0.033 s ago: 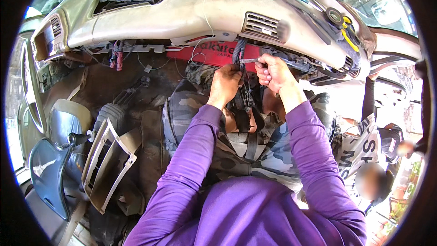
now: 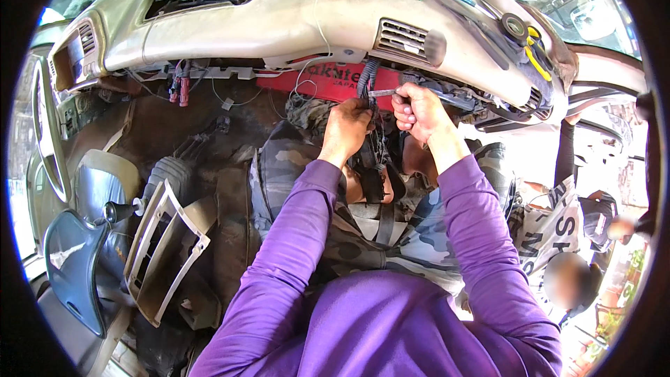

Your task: The person works inside a car with the dashboard partially disassembled, handling and connecting electrical wires and connectors under the dashboard. The person uses a soldering iron to join wires and then wraps the connections with electrical tape.

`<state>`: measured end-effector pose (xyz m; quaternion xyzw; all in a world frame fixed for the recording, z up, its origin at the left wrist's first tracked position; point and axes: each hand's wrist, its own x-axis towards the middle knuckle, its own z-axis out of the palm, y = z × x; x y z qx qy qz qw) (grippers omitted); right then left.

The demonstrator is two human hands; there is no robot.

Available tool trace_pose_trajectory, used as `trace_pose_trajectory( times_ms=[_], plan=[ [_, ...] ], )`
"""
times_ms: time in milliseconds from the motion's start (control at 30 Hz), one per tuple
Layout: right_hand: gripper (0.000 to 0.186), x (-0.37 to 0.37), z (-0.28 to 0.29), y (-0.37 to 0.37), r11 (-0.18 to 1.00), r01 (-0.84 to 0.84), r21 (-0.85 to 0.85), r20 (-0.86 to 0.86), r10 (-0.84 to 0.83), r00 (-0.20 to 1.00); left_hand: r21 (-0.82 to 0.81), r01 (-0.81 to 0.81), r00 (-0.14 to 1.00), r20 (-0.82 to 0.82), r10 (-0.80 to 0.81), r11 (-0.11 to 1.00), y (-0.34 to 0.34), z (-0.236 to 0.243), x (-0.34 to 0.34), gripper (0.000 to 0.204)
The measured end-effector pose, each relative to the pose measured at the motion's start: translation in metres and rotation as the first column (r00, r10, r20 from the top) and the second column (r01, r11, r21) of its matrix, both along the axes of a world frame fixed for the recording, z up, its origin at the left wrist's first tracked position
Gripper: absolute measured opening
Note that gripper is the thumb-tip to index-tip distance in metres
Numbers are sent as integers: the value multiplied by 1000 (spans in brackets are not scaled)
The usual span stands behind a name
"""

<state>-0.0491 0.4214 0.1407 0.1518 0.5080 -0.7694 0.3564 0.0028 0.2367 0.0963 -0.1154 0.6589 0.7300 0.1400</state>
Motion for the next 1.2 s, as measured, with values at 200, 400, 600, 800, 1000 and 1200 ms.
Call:
trace_pose_trajectory(
  times_ms=[200,400,600,800,1000,1200],
  plan=[
    [34,14,-5,-14,686,56,726,-487,455,745,90,5,1000,5,-5,996,-5,-18,-4,25],
    [28,10,-13,-40,446,272,853,-508,588,629,-29,-25,1000,-16,25,999,-8,-18,-8,22],
    [36,7,-44,-12,610,-8,792,-389,516,763,216,-38,994,108,15,976,-8,-16,-9,19],
    [17,-11,-32,-6,819,-373,437,65,384,921,503,-74,964,256,-67,861,-18,-17,-11,25],
    [16,-13,-35,-7,785,-422,454,152,398,905,519,-70,958,272,-87,852,-20,-17,-13,22],
    [32,-9,-67,-19,376,-172,911,-172,722,670,429,-144,968,249,36,892,-20,-24,-12,25]
  ],
)
